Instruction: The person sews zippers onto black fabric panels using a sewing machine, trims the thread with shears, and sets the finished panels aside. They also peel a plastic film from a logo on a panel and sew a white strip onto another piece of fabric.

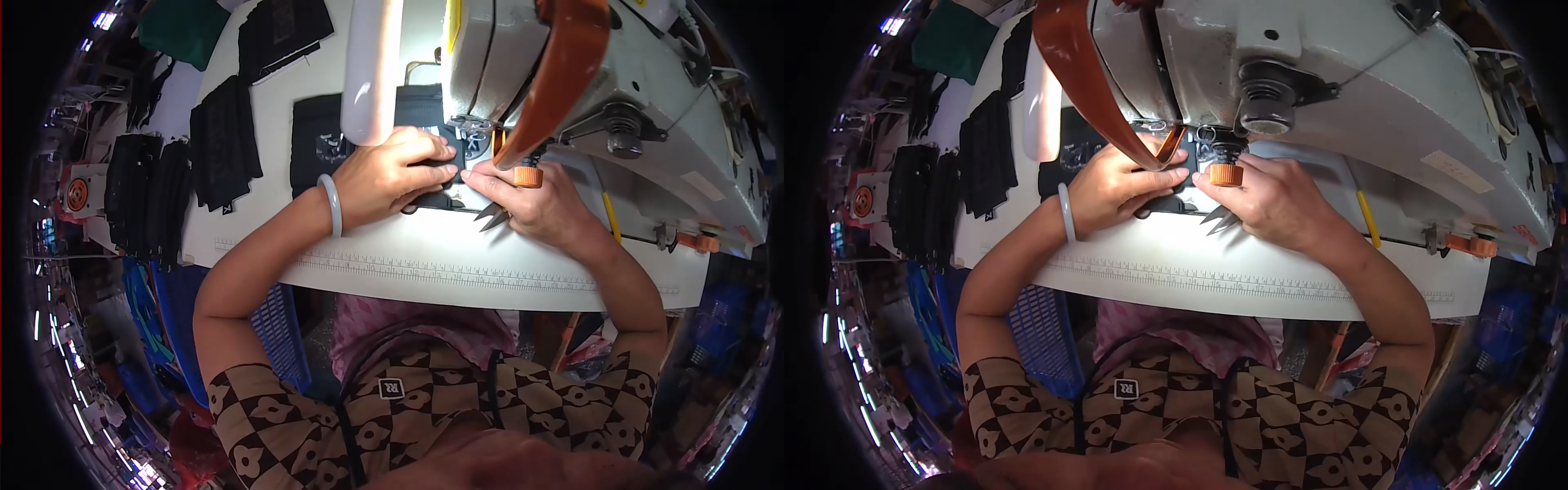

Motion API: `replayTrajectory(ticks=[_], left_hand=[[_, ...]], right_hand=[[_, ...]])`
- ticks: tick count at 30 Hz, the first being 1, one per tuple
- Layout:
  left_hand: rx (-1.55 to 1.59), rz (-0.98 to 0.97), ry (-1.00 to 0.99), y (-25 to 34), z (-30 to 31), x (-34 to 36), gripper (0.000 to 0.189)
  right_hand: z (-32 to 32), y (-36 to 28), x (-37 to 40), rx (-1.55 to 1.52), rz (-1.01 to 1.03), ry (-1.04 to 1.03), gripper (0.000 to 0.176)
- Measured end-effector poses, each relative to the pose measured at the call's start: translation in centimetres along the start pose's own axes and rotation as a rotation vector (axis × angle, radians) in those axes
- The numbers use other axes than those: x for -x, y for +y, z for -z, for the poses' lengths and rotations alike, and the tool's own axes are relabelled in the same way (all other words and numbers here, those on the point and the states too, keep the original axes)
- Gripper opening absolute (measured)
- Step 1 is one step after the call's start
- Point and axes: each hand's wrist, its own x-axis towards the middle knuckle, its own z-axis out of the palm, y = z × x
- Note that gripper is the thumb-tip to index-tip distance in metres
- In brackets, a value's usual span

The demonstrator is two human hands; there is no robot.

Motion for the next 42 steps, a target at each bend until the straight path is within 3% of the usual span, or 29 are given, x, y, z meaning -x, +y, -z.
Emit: replayTrajectory(ticks=[4,7,12,16,31,36,39,42], left_hand=[[-0.018,-0.001,-0.044,-1.3,0.2,-0.5,0.027],[-0.069,0.038,-0.067,-1.7,0.9,-1.3,0.023],[-0.126,0.074,-0.056,-2.7,1.2,-2.2,0.019],[-0.171,0.064,-0.060,-3.0,1.4,-2.3,0.019],[-0.178,0.116,-0.087,-1.6,1.9,-2.5,0.019],[-0.200,0.003,-0.087,-1.0,1.9,-0.9,0.021],[-0.062,0.198,0.031,1.3,-0.1,0.1,0.027],[-0.138,0.169,0.077,2.3,-1.3,-0.1,0.032]], right_hand=[[-0.2,0.4,-0.1,0.049,-0.007,-0.010,0.050],[-0.6,0.6,0.0,0.154,-0.166,-0.153,0.068],[-0.6,0.1,0.1,0.192,-0.284,-0.226,0.080],[-1.2,0.7,0.5,0.102,-0.326,-0.112,0.078],[-1.6,1.1,0.7,0.018,-0.380,-0.081,0.066],[-0.9,0.8,0.4,-0.041,-0.403,-0.084,0.065],[-0.4,0.8,0.6,0.044,-0.166,-0.077,0.066],[-0.3,1.1,0.5,0.058,-0.080,-0.038,0.064]])
